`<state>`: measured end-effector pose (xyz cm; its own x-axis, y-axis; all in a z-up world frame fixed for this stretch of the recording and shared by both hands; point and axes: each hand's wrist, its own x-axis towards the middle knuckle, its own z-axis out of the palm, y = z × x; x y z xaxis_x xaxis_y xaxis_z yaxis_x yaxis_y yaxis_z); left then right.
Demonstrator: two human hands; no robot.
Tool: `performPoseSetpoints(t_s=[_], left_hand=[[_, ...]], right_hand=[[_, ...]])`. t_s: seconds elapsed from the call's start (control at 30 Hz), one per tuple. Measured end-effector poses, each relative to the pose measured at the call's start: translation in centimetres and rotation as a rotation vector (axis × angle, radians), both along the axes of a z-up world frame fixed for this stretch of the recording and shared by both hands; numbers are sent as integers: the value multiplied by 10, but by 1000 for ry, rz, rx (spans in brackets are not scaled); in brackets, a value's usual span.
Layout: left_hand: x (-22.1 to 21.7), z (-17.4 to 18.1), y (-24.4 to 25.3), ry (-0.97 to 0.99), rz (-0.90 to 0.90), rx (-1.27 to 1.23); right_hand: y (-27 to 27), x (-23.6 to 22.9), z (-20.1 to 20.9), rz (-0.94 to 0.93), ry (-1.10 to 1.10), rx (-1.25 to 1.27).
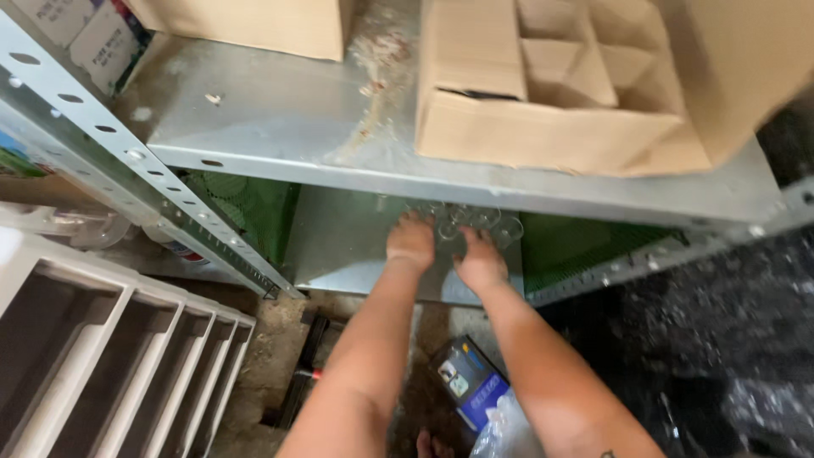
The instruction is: The person places clear glasses into a cardboard box with dividers on a metal shelf. They pick up glasses from the shelf below, insert them into the compartments, and then close the box flaps.
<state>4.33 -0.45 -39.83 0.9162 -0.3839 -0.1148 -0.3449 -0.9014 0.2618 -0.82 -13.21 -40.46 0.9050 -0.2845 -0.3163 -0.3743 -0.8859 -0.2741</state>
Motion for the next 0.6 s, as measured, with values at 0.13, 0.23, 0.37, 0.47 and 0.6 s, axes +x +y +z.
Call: performPoseSetpoints(t_s=[0.13, 0.23, 0.37, 0.47, 0.6], left_hand=[[14, -22, -13, -97, 54, -64], [24, -41, -22, -127, 250, -142], [39, -55, -21, -3, 81, -124], [45, -47, -20, 52, -29, -13], [43, -53, -17, 123, 53, -139]], right_hand=[[0, 21, -12, -59, 70, 46], [-2, 33, -28, -62, 29, 9], [-3, 50, -48, -74, 4, -101], [3, 52, -49, -37, -78, -135], [11, 52, -44, -51, -133, -103]])
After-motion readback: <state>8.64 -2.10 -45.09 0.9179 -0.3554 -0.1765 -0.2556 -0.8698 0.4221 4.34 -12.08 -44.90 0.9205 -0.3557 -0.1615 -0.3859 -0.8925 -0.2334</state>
